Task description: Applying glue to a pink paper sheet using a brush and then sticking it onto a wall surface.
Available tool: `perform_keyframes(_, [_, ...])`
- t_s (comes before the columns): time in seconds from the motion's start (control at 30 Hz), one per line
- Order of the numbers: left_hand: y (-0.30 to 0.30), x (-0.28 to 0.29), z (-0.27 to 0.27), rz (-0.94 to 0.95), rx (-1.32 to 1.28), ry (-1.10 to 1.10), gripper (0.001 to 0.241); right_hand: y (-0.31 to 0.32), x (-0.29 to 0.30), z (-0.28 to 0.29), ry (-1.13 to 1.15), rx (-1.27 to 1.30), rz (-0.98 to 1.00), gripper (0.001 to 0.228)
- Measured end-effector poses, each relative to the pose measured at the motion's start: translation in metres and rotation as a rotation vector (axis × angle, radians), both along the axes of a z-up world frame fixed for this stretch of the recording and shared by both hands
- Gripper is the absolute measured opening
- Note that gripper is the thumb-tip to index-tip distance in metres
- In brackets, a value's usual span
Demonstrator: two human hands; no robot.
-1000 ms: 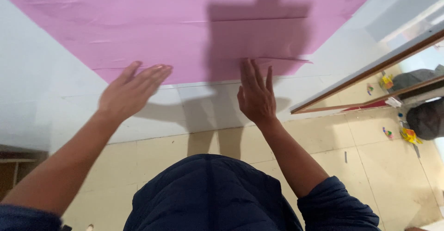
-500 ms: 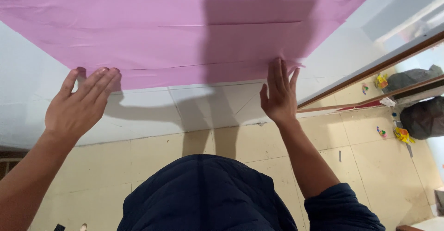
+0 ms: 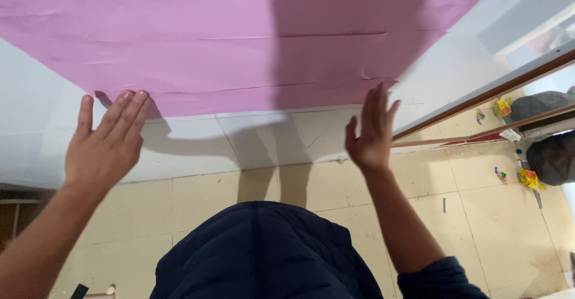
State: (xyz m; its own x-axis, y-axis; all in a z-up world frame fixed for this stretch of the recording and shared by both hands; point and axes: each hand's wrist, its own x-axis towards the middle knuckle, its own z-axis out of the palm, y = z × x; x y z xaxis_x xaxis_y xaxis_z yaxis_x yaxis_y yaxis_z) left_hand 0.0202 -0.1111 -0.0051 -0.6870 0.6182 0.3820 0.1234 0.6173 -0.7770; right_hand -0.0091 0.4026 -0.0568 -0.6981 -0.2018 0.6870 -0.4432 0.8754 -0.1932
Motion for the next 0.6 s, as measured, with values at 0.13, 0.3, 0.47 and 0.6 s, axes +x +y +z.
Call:
perform_keyframes(0.13, [0.032, 0.005, -0.014, -0.01, 0.299, -0.296, 0.069, -0.018, 0.001, -0.014, -0.063, 0.022, -0.052, 0.073])
perform_keyframes(0.3, [0.113, -0.019, -0.032, -0.305, 0.521, -0.406, 0.06, -0.022, -0.014, -0.02, -0.001, -0.027, -0.185, 0.074])
perform_keyframes(0.47, [0.242, -0.051, -0.031, -0.589, 0.508, -0.495, 0.05, -0.017, -0.018, -0.022, -0.029, -0.136, -0.214, 0.07])
perform_keyframes(0.6, [0.306, -0.084, -0.002, -0.53, 0.186, -0.378, 0.056, -0.016, -0.015, -0.012, -0.02, -0.191, -0.194, 0.069])
